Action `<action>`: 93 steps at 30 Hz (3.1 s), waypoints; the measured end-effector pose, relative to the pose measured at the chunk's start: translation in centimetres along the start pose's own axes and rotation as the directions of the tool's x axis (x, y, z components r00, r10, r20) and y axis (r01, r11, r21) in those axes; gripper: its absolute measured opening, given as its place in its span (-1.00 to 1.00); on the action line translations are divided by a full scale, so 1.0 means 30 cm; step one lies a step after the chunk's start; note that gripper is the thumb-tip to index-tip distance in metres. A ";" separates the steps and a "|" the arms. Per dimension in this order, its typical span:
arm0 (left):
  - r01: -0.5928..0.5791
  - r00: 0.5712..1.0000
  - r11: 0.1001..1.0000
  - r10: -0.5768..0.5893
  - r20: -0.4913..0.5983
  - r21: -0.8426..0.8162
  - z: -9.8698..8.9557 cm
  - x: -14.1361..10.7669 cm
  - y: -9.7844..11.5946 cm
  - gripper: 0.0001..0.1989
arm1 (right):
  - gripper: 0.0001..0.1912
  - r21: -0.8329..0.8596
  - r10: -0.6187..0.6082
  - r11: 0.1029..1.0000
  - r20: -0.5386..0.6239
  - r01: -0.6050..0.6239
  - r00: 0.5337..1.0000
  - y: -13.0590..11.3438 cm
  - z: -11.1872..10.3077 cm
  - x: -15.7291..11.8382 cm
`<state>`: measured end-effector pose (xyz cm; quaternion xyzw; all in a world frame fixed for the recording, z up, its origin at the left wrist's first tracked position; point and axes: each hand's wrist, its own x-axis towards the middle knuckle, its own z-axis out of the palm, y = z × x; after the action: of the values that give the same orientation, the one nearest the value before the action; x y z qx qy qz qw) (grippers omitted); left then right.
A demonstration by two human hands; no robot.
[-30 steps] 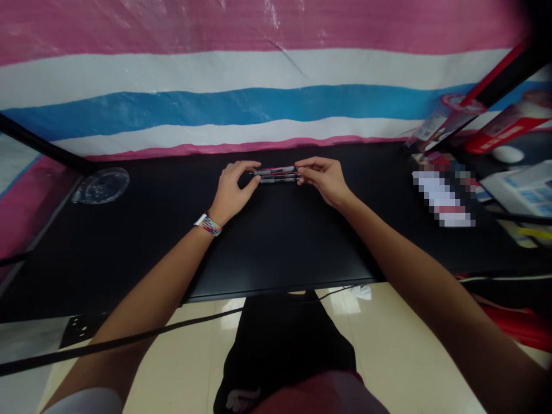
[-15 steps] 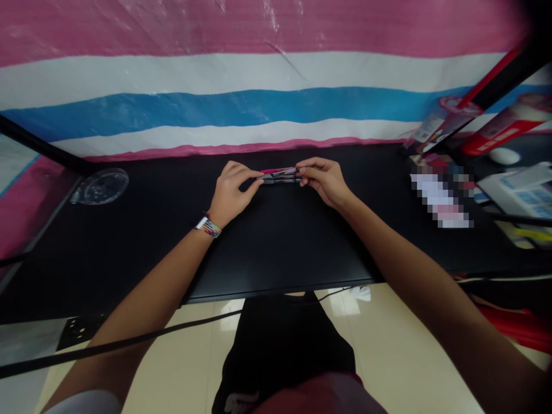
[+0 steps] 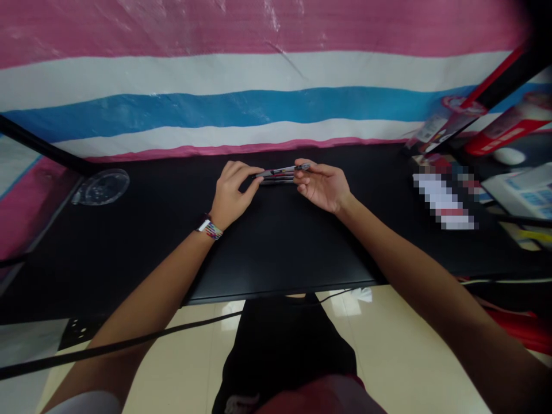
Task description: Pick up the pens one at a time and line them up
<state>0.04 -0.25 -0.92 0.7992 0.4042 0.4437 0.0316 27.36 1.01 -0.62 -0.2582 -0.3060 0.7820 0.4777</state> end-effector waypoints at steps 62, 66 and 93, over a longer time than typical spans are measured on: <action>0.228 0.973 0.966 -0.229 0.007 -0.120 0.071 0.047 -0.123 -0.84 | -0.87 -0.951 -0.640 0.139 0.126 0.276 0.758 0.003 -0.097 0.081; 0.226 0.974 0.969 -0.225 0.021 -0.102 0.091 0.064 -0.152 -0.82 | -0.85 -0.966 -0.637 0.081 0.140 0.247 0.758 -0.007 -0.104 0.118; 0.464 0.853 0.693 -0.517 0.068 -0.552 0.242 0.086 -0.141 -0.55 | -0.56 -0.931 -0.628 0.346 -0.135 0.119 0.767 0.086 -0.090 0.229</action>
<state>3.49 6.55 -5.28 0.5967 0.4591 0.5522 0.3580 24.91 6.94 -5.08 -0.5688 -0.5907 0.2763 0.5012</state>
